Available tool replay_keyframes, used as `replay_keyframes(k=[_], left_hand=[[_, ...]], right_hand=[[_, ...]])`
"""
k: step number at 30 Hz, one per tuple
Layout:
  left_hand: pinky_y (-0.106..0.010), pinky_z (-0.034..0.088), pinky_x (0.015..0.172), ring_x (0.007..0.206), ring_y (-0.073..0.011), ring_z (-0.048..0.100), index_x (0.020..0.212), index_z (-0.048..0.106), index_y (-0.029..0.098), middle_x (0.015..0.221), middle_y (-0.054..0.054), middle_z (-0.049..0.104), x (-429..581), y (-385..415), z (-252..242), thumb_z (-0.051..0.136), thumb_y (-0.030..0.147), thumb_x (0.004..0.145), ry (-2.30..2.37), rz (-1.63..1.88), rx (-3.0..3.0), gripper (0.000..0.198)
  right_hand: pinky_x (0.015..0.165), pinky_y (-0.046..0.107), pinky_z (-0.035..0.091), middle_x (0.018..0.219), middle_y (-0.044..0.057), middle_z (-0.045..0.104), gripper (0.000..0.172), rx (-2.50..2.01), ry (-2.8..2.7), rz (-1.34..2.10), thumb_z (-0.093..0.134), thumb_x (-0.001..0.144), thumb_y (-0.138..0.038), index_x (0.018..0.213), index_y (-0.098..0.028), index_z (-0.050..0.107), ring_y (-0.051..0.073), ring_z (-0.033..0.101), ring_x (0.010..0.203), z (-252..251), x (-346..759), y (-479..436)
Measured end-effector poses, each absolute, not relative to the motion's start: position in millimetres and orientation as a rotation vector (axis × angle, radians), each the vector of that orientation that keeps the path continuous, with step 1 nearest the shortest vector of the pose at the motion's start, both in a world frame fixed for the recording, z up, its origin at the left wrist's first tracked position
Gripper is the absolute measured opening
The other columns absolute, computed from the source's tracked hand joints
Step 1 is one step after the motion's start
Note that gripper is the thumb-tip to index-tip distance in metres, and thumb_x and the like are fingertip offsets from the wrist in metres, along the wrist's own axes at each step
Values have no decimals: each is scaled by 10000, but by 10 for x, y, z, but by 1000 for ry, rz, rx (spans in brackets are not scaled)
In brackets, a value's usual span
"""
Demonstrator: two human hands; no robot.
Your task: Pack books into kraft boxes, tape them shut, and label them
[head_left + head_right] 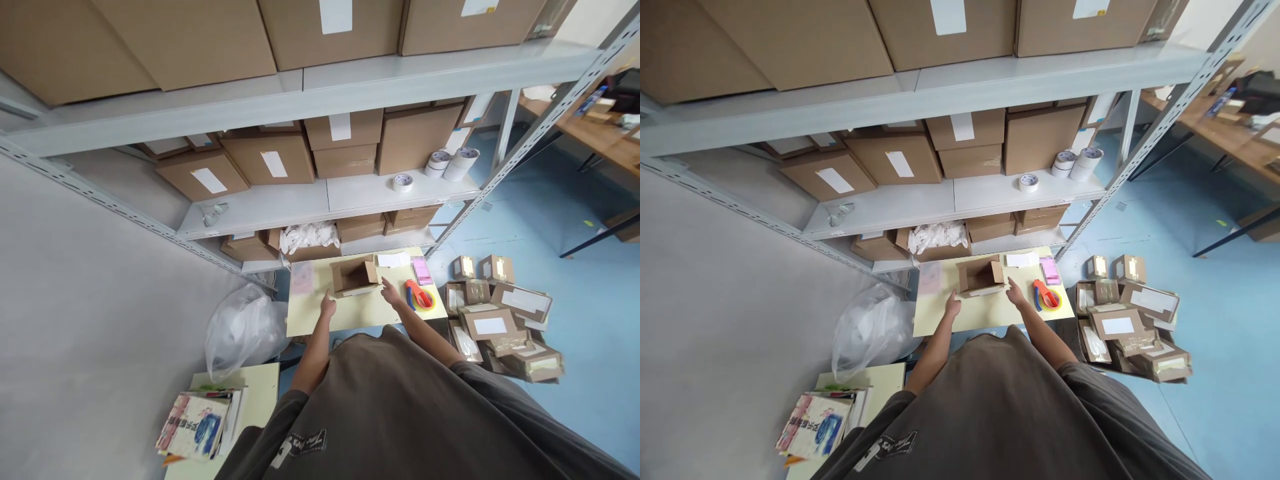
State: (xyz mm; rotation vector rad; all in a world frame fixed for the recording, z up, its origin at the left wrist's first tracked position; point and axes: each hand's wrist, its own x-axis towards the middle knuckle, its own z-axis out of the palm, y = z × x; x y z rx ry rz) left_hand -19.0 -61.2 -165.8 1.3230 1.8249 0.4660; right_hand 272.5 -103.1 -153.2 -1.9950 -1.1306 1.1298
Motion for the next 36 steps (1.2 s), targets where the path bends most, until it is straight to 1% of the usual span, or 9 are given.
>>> replay_keyframes(k=[4, 10, 13, 16, 20, 24, 26, 30, 36], left_hand=[[-425, 498, 1200, 1425, -276, 611, 1575, 569, 209, 1553, -150, 631, -163, -344, -1353, 537, 171, 976, 1911, 659, 1480, 601], [-431, 514, 1166, 1256, -286, 692, 1237, 818, 193, 1291, -126, 781, 409, -20, -1032, 527, 144, 1001, 1299, 354, 1918, 378], [-451, 464, 1204, 1365, -317, 612, 1200, 833, 202, 1294, -137, 773, 425, -43, -1029, 594, 187, 987, 1383, 99, 2064, 321], [-516, 324, 1294, 1553, -343, 424, 1346, 762, 233, 1551, -147, 627, 209, -109, -1106, 662, 354, 993, 1555, 23, 2128, 387], [-614, 210, 1315, 1678, -422, 140, 1633, 487, 249, 1816, -190, 182, -62, -156, -1298, 888, 585, 776, 1610, -127, 1971, 1004], [-498, 320, 1291, 1694, -392, 82, 1717, 318, 219, 1824, -224, -37, -91, -176, -1513, 983, 521, 676, 1492, -103, 1837, 1271], [-467, 360, 1272, 1684, -397, 150, 1650, 453, 182, 1820, -234, -60, -48, -181, -1590, 996, 493, 677, 1492, -43, 1813, 1157], [-440, 455, 1209, 1522, -407, 504, 1199, 796, 156, 1835, -183, 8, 47, -161, -1658, 989, 421, 719, 1565, 30, 1796, 581], [-377, 560, 1065, 1200, -287, 750, 916, 827, 186, 1839, -98, 128, 121, -59, -1676, 946, 273, 770, 1670, -42, 1786, 207]], right_hand=[[1096, 432, 559, 1548, 147, 633, 678, -1955, -1111, 932, 499, 849, -174, 1517, -196, 613, 300, 631, 1362, -1293, 2737, -800], [1162, 422, 511, 1342, 111, 751, 561, -1680, -1693, 889, 456, 850, -68, 1296, -192, 773, 264, 662, 1266, -1203, 2284, -242], [1194, 486, 482, 1258, 139, 763, 504, -1638, -1934, 829, 510, 834, -65, 1234, -163, 801, 304, 636, 1284, -1319, 2230, -165], [1287, 543, 347, 1476, 184, 645, 487, -1768, -2052, 697, 611, 881, -159, 1345, -144, 761, 376, 439, 1512, -1433, 2384, -230], [1306, 608, 225, 1820, 159, 170, 936, -2079, -2093, 815, 804, 855, -457, 1684, -217, 442, 495, 104, 1654, -1556, 2605, -356], [1291, 587, 224, 1833, 133, -166, 1339, -2166, -2146, 901, 926, 737, -523, 1774, -308, 107, 519, 63, 1657, -1673, 2645, -344], [1286, 590, 232, 1815, 141, -232, 1432, -2165, -2175, 854, 977, 676, -481, 1773, -322, 71, 524, 106, 1646, -1715, 2634, -253], [1215, 660, 348, 1817, 159, -212, 1597, -2240, -2212, 932, 1051, 524, -460, 1770, -342, 59, 571, 121, 1619, -1779, 2632, -19], [1138, 684, 427, 1819, 198, -74, 1580, -2209, -2186, 936, 1071, 466, -422, 1755, -370, 158, 597, 126, 1596, -1886, 2634, 90]])
